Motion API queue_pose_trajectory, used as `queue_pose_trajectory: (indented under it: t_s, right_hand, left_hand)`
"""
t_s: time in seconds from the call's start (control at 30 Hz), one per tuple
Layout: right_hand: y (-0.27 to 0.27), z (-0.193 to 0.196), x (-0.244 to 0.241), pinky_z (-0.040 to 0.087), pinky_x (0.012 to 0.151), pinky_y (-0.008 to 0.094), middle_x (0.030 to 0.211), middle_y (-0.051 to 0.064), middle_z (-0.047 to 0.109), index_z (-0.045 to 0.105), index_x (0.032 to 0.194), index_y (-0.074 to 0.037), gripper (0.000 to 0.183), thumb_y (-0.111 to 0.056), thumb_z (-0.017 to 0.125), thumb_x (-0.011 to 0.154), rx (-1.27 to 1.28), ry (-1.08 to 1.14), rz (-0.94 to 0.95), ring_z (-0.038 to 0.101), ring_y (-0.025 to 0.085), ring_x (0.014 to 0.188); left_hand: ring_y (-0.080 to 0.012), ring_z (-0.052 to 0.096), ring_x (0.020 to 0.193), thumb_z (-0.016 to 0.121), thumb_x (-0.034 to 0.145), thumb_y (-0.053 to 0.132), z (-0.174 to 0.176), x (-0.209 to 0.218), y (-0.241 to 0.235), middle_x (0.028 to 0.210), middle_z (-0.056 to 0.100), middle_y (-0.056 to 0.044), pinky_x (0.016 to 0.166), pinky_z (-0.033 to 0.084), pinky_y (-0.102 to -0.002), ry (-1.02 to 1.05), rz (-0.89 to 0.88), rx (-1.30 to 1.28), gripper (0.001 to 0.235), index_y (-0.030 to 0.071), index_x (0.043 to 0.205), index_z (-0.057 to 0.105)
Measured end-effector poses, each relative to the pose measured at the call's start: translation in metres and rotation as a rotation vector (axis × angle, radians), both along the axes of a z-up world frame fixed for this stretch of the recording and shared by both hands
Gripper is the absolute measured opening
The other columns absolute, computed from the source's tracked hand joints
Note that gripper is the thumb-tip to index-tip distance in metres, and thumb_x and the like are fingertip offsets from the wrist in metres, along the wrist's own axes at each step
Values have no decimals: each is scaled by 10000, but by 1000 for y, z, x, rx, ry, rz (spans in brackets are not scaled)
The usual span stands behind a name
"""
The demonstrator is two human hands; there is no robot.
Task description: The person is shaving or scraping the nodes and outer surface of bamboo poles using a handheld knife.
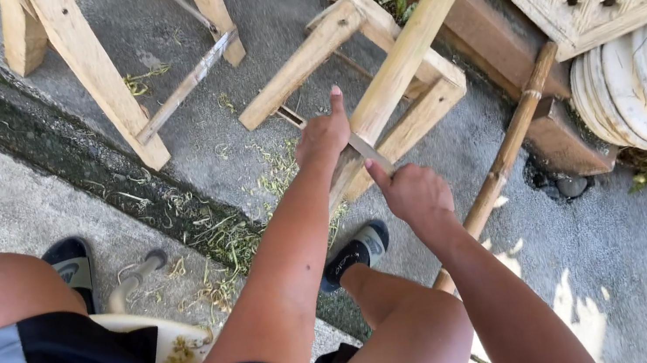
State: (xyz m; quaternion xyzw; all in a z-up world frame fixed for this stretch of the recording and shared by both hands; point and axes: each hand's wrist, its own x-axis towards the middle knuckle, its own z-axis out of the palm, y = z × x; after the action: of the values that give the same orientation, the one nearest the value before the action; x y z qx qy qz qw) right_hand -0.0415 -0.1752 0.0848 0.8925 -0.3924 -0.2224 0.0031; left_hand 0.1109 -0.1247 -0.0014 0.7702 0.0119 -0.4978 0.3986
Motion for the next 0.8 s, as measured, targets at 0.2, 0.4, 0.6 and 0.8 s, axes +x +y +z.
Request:
queue_pose_trajectory:
  t_s: [0.2,0.4,0.6,0.8]
  right_hand:
    - [5,4,-3,581,736,515,845,283,726,771,829,-18,880,-762,326,984,-52,45,57,745,410,843]
    - [10,27,7,556,507,426,590,94,610,664,652,-35,909,-781,267,985,-67,224,115,653,226,534]
    - [7,28,19,548,529,420,605,123,634,663,658,-36,910,-781,258,987,-23,233,90,657,231,543]
    - [7,12,23,577,682,468,818,233,722,756,792,-9,920,-778,287,983,-47,145,45,743,353,775]
  left_hand:
    - [-374,443,1418,-5,892,813,-58,-8,-16,1504,477,-223,1114,382,-509,-140,-7,-128,1062,86,1428,552]
    - [-357,506,1410,3,928,795,-32,-15,2,1504,538,-212,1139,400,-488,-11,-4,-101,1075,34,1409,591]
    - [-333,552,1382,82,952,766,-9,-5,8,1490,564,-187,1144,397,-471,88,50,-116,990,61,1408,606]
    - [-344,562,1347,51,913,757,-23,8,-4,1461,575,-175,1092,431,-501,5,37,-117,958,141,1421,581]
